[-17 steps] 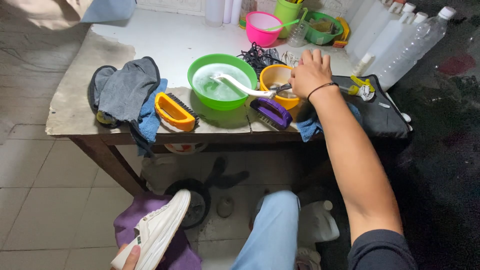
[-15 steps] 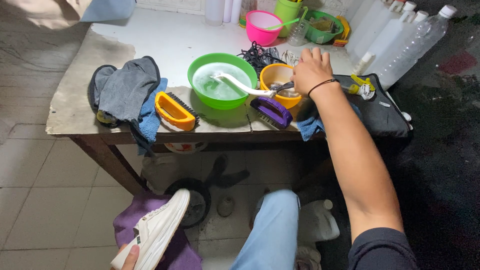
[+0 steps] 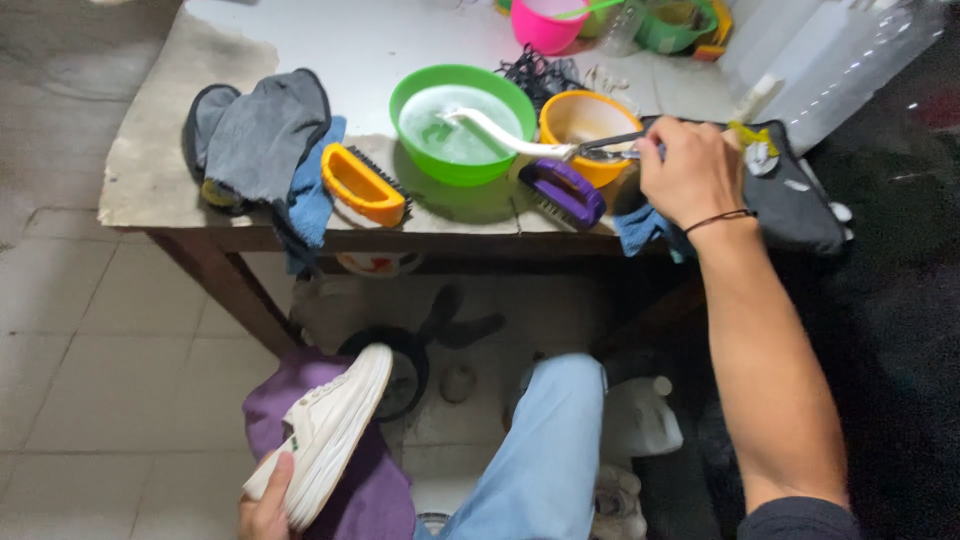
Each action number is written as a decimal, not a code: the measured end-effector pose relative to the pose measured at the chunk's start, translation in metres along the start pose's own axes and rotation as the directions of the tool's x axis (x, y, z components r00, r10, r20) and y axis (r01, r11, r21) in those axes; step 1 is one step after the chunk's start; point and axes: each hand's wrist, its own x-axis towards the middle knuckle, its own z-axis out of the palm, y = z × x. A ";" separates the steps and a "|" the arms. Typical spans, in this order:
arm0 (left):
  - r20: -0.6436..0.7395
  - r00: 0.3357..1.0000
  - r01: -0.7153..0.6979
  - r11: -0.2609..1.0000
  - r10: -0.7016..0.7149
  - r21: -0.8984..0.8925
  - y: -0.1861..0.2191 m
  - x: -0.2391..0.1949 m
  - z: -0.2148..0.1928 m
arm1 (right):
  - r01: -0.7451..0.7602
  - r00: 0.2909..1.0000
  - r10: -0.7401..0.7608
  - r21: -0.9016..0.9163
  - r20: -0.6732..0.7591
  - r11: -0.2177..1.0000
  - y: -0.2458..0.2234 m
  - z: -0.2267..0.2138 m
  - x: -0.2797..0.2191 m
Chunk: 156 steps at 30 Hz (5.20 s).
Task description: The person scrubs a white sneaker with a brush and wipes it with a cloth. They repeatedly dip the brush into a green bowl of water and continue scrubbing and wiping the shoe.
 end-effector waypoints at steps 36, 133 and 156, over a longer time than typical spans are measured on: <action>0.208 0.941 -0.301 0.942 0.267 0.152 0.001 -0.021 -0.002 | 0.210 0.972 0.000 0.868 -0.235 0.450 -0.340 0.134 -0.213; 0.162 0.947 -0.304 0.938 0.277 0.169 0.002 -0.021 0.018 | 0.283 0.957 -0.077 0.848 -0.279 0.449 -0.378 0.072 -0.254; 0.164 0.956 -0.269 0.951 0.244 0.151 -0.010 -0.015 0.014 | 0.166 0.966 0.036 0.722 -0.257 0.672 -0.348 0.120 -0.236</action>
